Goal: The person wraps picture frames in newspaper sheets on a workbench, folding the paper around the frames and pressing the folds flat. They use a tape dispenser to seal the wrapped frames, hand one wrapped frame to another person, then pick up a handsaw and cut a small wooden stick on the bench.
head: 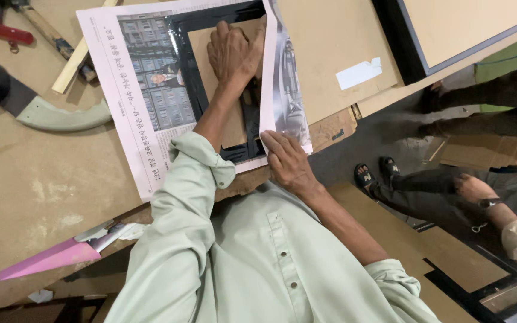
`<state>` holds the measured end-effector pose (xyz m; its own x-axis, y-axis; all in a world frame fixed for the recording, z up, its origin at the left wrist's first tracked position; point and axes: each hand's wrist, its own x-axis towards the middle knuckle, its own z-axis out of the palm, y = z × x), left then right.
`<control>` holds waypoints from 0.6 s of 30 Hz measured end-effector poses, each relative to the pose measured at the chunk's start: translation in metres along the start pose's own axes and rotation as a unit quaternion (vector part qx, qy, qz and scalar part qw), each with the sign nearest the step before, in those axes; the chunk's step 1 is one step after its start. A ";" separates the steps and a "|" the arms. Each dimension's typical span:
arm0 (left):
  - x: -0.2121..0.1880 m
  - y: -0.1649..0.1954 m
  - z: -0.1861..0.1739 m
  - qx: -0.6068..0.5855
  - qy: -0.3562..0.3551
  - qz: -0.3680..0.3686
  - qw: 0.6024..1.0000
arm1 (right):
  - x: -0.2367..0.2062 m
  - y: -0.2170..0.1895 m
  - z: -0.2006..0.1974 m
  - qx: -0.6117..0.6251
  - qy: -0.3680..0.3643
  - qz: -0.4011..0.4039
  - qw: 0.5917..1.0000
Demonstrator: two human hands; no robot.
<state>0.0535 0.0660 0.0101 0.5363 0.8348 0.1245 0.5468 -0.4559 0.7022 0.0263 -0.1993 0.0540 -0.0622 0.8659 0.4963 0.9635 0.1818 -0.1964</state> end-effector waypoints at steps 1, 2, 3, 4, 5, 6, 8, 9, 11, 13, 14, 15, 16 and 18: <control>0.002 0.001 -0.005 0.021 -0.013 -0.013 1.000 | 0.002 0.001 0.001 0.006 -0.013 -0.001 1.000; 0.004 0.001 -0.011 -0.065 -0.044 -0.080 0.994 | 0.003 0.001 0.002 0.009 -0.025 -0.003 1.000; 0.007 0.001 -0.017 -0.152 -0.074 -0.144 0.975 | 0.004 0.000 0.003 0.012 -0.037 -0.005 0.999; 0.008 0.001 -0.022 -0.237 -0.104 -0.206 0.944 | 0.003 0.001 0.004 0.013 -0.042 -0.005 0.999; 0.009 0.001 -0.025 -0.186 -0.077 -0.151 0.968 | 0.003 0.002 0.004 0.014 -0.048 -0.005 0.999; 0.009 0.001 -0.027 -0.133 -0.050 -0.097 0.985 | 0.003 0.004 0.002 0.016 -0.054 -0.006 0.998; 0.007 -0.001 -0.028 -0.052 0.006 -0.025 0.998 | 0.006 0.016 -0.005 0.119 -0.101 -0.027 0.987; 0.005 -0.002 -0.027 -0.025 0.032 -0.007 0.999 | 0.010 0.025 -0.009 0.170 -0.125 -0.036 0.977; 0.003 -0.007 -0.026 0.009 0.049 0.009 0.999 | 0.024 0.055 -0.019 0.224 -0.051 0.051 0.972; 0.002 -0.009 -0.024 0.019 0.036 0.008 0.999 | 0.047 0.089 -0.017 0.142 -0.013 0.180 0.973; 0.002 -0.009 -0.025 0.012 0.049 0.020 0.999 | 0.064 0.105 -0.006 0.107 -0.047 0.161 0.980; 0.002 -0.008 -0.026 0.006 0.061 0.033 0.998 | 0.078 0.115 0.005 0.072 -0.081 0.143 0.984; 0.001 -0.008 -0.028 -0.001 0.076 0.045 0.996 | 0.087 0.120 0.016 0.061 -0.120 0.132 0.982; -0.003 -0.014 -0.035 -0.036 0.112 0.079 0.990 | 0.107 0.117 0.037 0.051 -0.196 0.094 0.975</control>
<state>0.0219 0.0807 0.0242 0.4508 0.8057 0.3842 0.4151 -0.5703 0.7088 0.1231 -0.0679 0.0528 -0.0009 0.9963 0.0857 0.9377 0.0306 -0.3460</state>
